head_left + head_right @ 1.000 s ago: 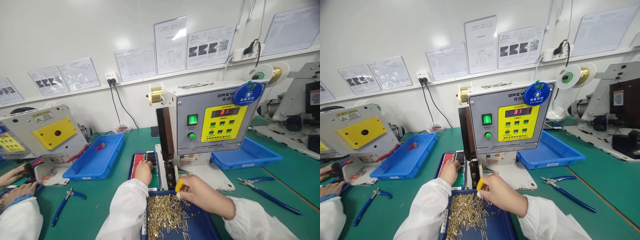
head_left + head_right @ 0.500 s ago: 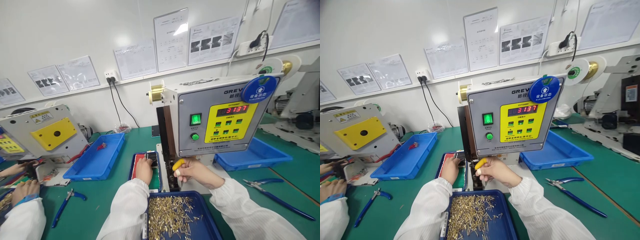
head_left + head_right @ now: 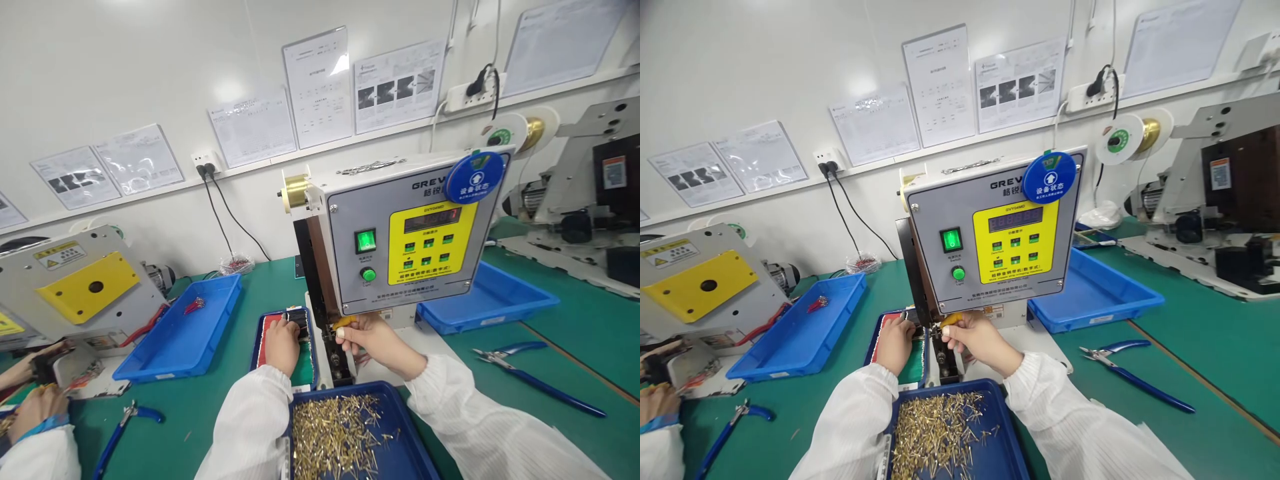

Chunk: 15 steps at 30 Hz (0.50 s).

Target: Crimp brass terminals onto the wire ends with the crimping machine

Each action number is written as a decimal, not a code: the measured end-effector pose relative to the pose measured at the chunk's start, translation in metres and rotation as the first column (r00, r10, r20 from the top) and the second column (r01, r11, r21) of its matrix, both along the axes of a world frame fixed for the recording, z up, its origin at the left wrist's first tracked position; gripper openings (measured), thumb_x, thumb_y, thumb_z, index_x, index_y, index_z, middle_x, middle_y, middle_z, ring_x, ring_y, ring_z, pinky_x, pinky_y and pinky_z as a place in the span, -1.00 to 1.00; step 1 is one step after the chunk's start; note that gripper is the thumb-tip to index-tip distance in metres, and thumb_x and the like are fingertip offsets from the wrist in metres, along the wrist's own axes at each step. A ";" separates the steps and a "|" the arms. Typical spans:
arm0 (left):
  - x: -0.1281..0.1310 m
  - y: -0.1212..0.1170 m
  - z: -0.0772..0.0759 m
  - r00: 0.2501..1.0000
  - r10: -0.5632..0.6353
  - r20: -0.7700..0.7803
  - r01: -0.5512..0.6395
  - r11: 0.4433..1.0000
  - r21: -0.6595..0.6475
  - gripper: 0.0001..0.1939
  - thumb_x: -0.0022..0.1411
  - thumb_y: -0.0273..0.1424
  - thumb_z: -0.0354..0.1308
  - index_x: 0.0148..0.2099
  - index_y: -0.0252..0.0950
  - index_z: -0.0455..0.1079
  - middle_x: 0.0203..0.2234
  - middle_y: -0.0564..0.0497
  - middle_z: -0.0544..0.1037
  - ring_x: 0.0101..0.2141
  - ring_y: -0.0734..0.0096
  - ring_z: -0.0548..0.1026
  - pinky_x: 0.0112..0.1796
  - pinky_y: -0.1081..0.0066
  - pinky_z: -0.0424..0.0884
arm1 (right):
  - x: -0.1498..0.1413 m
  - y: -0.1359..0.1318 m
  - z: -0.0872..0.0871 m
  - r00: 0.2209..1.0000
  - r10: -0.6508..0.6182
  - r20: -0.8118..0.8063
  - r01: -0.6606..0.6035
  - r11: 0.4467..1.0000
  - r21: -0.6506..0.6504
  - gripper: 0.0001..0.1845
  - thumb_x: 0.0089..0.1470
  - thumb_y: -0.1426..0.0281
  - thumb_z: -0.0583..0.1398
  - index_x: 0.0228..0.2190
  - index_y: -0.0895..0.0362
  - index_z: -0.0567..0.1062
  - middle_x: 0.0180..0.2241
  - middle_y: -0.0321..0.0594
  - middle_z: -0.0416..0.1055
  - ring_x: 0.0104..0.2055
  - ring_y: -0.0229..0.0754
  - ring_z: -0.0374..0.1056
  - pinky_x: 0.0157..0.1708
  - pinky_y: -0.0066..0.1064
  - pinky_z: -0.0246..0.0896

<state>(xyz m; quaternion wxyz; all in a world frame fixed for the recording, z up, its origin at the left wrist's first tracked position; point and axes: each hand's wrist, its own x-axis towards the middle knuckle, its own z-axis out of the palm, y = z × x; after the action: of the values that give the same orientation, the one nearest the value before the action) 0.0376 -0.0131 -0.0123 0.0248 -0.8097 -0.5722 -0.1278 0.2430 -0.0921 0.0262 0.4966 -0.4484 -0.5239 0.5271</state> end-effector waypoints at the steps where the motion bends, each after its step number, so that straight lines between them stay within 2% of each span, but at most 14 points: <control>1: -0.001 -0.001 0.001 1.000 -0.006 0.004 0.006 1.000 -0.009 -0.75 0.26 -0.46 -0.01 -0.33 -0.25 0.51 -0.35 -0.08 0.51 -0.26 0.24 0.35 -0.24 0.32 0.19 | 0.001 -0.001 0.001 1.000 0.001 0.005 -0.001 1.000 0.003 -0.71 -0.09 0.18 0.26 -0.55 0.17 0.48 -0.60 -0.26 0.42 -0.63 -0.34 0.22 -0.60 -0.47 0.11; 7: -0.001 -0.001 0.004 1.000 -0.002 0.030 0.003 0.999 -0.053 -0.76 0.23 -0.49 0.01 -0.36 -0.25 0.50 -0.37 -0.06 0.50 -0.27 0.26 0.35 -0.24 0.34 0.20 | -0.003 -0.003 0.001 0.996 -0.030 0.078 0.029 0.999 0.013 -0.74 -0.03 0.21 0.21 -0.56 0.14 0.41 -0.66 -0.34 0.34 -0.65 -0.33 0.20 -0.61 -0.46 0.10; 15: -0.002 0.000 -0.003 0.996 -0.007 0.091 0.006 1.000 0.012 -0.78 0.27 -0.49 -0.01 -0.33 -0.29 0.46 -0.32 -0.07 0.49 -0.26 0.27 0.35 -0.22 0.32 0.22 | -0.005 -0.003 -0.009 0.993 -0.064 0.099 0.060 0.997 0.050 -0.73 0.00 0.17 0.18 -0.52 0.11 0.35 -0.65 -0.38 0.29 -0.64 -0.31 0.21 -0.61 -0.45 0.14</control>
<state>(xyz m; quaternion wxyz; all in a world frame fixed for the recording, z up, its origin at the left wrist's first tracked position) 0.0354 -0.0130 -0.0153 0.0030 -0.8047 -0.5693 -0.1682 0.2376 -0.0955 0.0169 0.4961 -0.4787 -0.5461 0.4759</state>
